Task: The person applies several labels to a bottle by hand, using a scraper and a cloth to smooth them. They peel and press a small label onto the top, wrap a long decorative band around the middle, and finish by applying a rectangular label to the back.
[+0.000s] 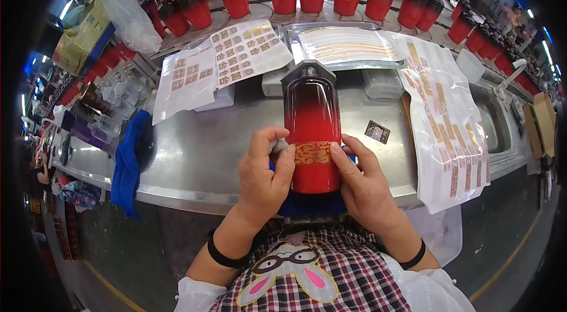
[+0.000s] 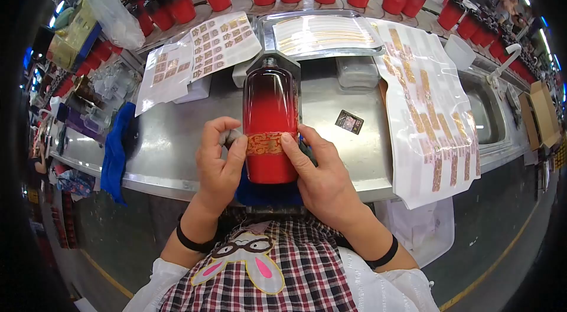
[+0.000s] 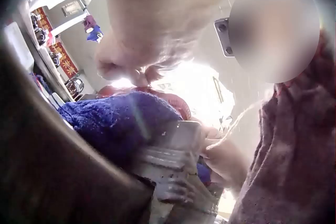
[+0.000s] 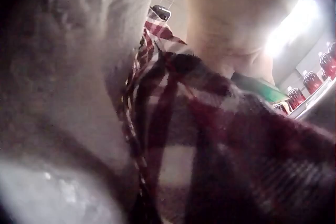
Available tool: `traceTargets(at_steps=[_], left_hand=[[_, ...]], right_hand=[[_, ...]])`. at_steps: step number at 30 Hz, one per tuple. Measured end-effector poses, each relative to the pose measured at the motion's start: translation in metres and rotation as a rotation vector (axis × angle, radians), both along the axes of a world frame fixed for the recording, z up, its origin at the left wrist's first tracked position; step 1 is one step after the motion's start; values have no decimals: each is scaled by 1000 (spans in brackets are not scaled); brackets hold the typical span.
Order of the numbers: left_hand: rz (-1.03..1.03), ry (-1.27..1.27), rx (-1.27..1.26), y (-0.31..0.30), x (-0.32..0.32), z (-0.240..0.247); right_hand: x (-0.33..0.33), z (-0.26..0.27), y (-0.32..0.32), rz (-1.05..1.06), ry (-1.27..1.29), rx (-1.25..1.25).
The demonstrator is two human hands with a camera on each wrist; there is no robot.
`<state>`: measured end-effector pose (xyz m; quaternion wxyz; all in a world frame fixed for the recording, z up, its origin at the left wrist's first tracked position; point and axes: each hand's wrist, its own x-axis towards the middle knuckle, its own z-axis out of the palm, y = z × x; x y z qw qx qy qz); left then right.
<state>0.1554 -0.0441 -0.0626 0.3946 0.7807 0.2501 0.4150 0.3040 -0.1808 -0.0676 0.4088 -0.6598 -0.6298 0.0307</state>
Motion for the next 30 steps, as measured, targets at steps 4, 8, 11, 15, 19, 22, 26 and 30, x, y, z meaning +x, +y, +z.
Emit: traceTargets(at_steps=[4, 8, 11, 15, 19, 22, 26, 30], left_hand=[[53, -20, -26, 1, -1, -9], [139, 48, 337, -8, -6, -6], [-90, 292, 660, -44, 2, 15], [82, 379, 693, -36, -2, -5], [56, 254, 539, -27, -17, -26], [-9, 104, 185, -19, -22, -42], [-154, -119, -256, -10, -8, -41], [-223, -172, -465, -2, 7, -32]], right_hand=[[0, 0, 0, -1, 2, -3], [1, -3, 1, -2, -16, 5], [-1, -2, -1, -10, 47, -8], [1, -5, -1, -9, -9, -21], [2, -4, 1, 0, -64, -2], [6, -1, -2, -49, -74, 41], [6, 11, -8, -238, 202, -5], [1, 21, 8, -180, -36, 109]])
